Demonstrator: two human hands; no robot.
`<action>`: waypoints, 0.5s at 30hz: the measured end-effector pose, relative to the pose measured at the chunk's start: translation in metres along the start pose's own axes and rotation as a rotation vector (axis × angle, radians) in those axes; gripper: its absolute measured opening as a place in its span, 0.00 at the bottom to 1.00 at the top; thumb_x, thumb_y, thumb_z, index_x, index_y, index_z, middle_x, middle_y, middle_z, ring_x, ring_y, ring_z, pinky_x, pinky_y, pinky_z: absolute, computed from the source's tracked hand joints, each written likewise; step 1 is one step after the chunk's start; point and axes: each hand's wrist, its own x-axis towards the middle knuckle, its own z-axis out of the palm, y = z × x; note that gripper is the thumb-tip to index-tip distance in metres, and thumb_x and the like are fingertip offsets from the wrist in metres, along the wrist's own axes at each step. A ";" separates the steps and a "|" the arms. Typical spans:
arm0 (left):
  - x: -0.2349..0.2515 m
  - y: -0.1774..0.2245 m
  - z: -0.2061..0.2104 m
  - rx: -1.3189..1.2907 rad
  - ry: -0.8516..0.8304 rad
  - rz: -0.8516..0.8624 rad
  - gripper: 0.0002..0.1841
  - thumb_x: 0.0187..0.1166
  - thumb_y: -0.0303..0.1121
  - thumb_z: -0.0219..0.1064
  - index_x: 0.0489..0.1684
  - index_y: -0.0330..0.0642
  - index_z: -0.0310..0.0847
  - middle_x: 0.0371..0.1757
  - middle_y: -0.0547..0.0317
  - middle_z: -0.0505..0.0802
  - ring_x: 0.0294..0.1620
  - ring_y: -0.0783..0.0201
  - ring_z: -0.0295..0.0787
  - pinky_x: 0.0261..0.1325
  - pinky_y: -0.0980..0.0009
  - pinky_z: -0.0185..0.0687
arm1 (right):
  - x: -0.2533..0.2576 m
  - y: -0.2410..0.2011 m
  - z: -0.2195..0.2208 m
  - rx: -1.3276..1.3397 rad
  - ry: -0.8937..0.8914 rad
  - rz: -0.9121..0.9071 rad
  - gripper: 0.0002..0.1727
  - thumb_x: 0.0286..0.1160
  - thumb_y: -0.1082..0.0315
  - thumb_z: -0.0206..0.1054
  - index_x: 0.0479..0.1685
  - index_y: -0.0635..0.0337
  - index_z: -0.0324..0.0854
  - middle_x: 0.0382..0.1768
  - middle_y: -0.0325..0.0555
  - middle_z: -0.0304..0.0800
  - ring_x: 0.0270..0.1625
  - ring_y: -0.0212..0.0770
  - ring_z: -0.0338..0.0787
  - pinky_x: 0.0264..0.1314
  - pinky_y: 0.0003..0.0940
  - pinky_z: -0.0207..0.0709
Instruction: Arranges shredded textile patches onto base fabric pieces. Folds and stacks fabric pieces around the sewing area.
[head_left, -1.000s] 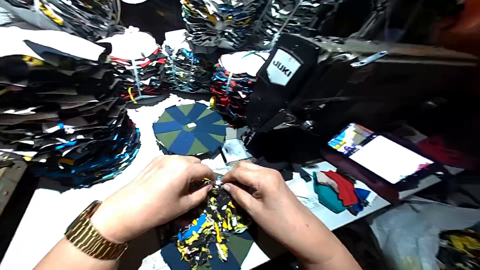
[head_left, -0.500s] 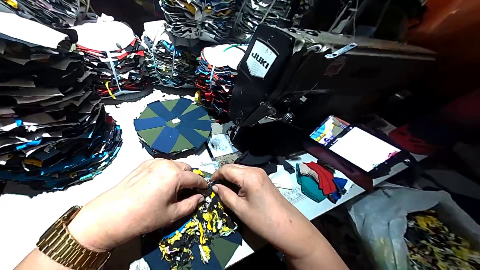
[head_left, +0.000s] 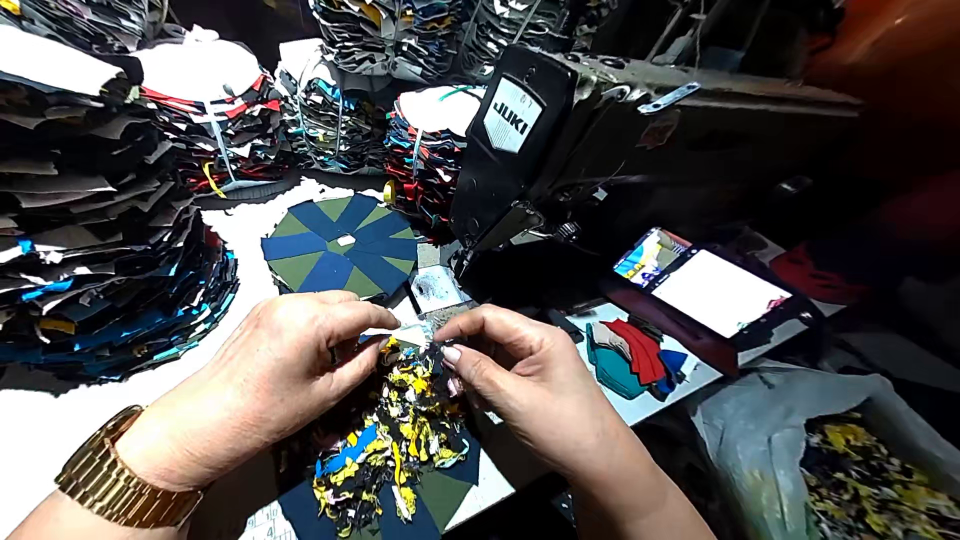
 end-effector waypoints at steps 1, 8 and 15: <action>0.000 0.000 0.000 0.000 0.008 0.000 0.13 0.77 0.41 0.64 0.51 0.52 0.94 0.29 0.79 0.85 0.25 0.85 0.73 0.26 0.84 0.70 | 0.000 0.003 0.000 0.065 -0.008 0.049 0.07 0.76 0.76 0.69 0.46 0.57 0.89 0.30 0.43 0.89 0.23 0.32 0.84 0.24 0.20 0.80; -0.001 0.003 -0.003 -0.018 0.036 0.001 0.12 0.77 0.37 0.65 0.50 0.49 0.93 0.36 0.75 0.91 0.30 0.84 0.81 0.31 0.85 0.77 | -0.010 -0.007 -0.040 0.444 -0.018 0.149 0.10 0.78 0.77 0.65 0.49 0.58 0.89 0.35 0.43 0.89 0.24 0.22 0.81 0.24 0.14 0.77; -0.002 -0.001 -0.006 -0.032 0.047 0.009 0.13 0.76 0.34 0.64 0.50 0.47 0.93 0.37 0.72 0.92 0.32 0.84 0.84 0.34 0.84 0.82 | -0.075 0.000 -0.156 0.278 0.260 0.087 0.09 0.81 0.66 0.65 0.50 0.42 0.90 0.41 0.31 0.92 0.26 0.15 0.82 0.23 0.07 0.72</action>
